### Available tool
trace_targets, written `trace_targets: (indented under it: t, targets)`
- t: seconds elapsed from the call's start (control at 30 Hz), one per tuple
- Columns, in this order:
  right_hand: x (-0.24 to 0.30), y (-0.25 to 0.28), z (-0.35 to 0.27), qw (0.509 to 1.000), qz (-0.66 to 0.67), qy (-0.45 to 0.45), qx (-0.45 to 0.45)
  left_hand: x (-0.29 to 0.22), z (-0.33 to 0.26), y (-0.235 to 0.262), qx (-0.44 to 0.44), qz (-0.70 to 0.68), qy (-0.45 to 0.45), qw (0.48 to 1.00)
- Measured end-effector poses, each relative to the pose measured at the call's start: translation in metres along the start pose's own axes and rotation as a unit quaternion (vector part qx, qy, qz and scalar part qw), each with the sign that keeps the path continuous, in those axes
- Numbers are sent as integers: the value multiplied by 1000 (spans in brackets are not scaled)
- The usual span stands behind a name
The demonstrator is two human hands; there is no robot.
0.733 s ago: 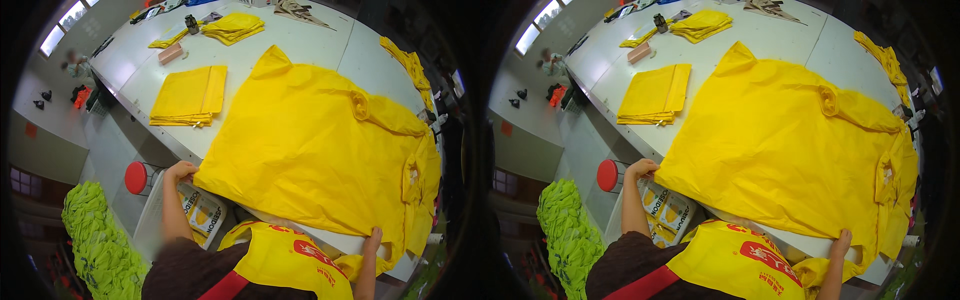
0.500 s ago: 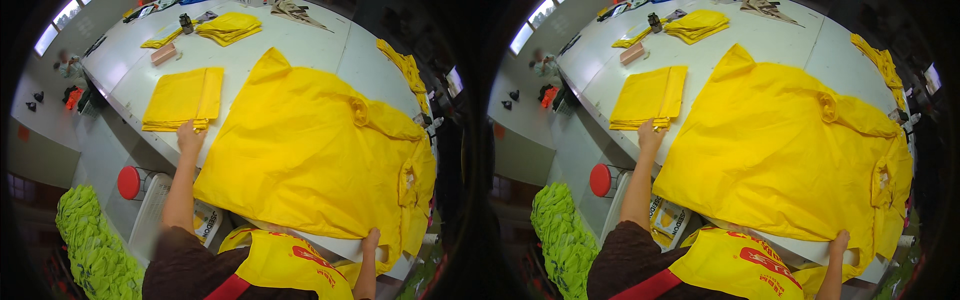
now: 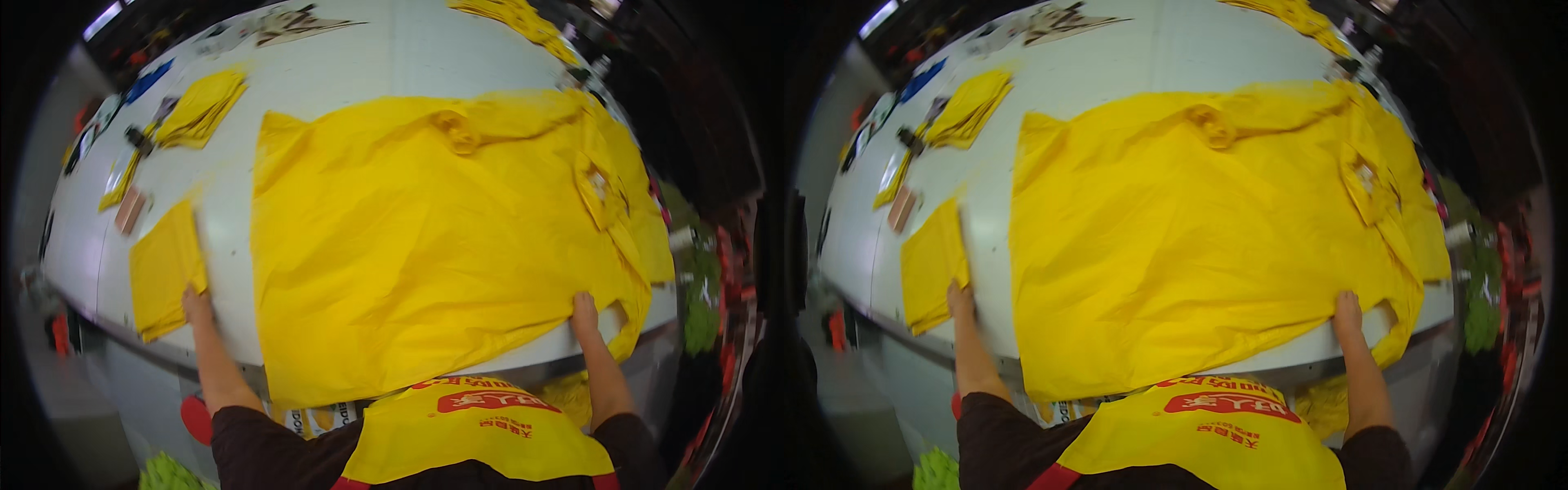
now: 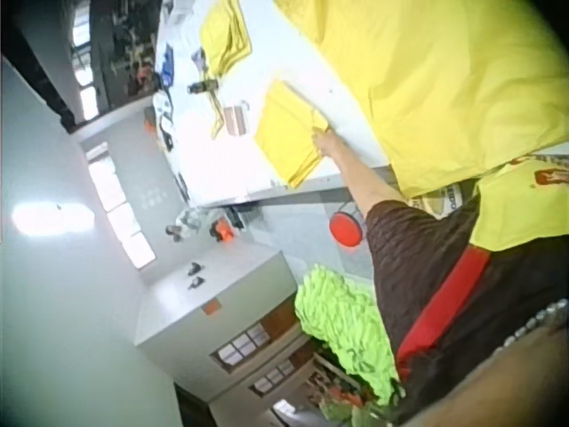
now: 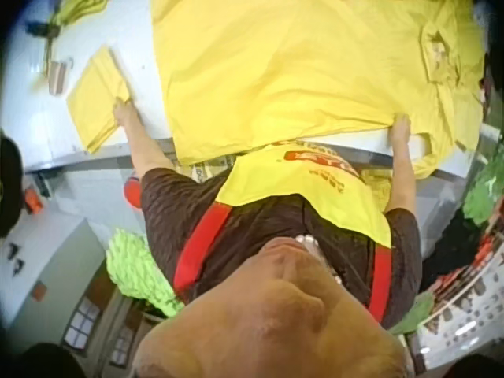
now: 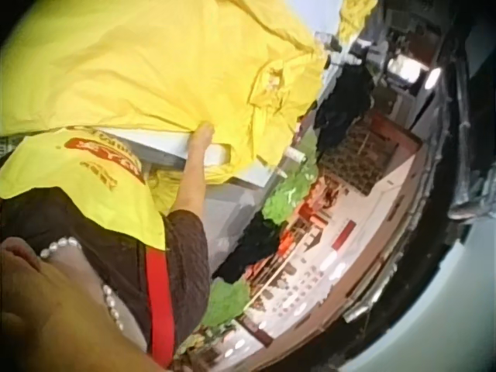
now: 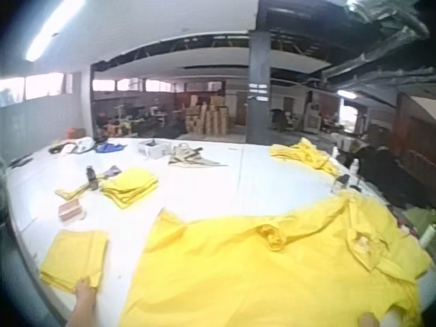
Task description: The person folds a yellow raincoat on a white table. They smooth the fabric, fold the sleeves and body, then place the folded coat into a white plastic basket. The person repeats this process with another yellow raincoat.
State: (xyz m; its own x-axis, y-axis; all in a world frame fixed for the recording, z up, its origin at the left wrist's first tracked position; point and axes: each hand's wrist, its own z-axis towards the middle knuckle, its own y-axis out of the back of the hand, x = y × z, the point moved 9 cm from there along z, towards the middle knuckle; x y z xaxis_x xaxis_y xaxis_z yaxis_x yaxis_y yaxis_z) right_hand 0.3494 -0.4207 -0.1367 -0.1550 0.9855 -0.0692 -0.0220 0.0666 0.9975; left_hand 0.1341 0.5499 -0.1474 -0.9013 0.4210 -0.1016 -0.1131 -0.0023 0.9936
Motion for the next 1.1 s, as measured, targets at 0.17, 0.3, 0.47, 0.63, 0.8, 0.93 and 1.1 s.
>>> trace_targets:
  t: [0.17,0.3,0.47,0.63,0.8,0.93,1.1]
  targets:
    - [-10,12,-5,999,42,7,28,9,-20,0,-70,-37,-98,992]
    - [-43,59,-18,991,-80,-110,19,-7,-146,-2,78,-198,-98,972]
    - [-168,83,-51,919,-61,-388,30,-11,-253,-1,198,-237,-75,948]
    - [-236,25,-59,927,115,-357,-6,0,-267,15,189,-329,-96,920]
    - [-266,-10,-49,945,133,-297,36,-36,-301,33,281,-320,97,900]
    - [-298,-14,-35,962,193,-195,-11,-31,-184,12,201,-545,48,813]
    - [-286,74,-25,969,121,-78,-202,-109,-51,247,30,-657,-203,725]
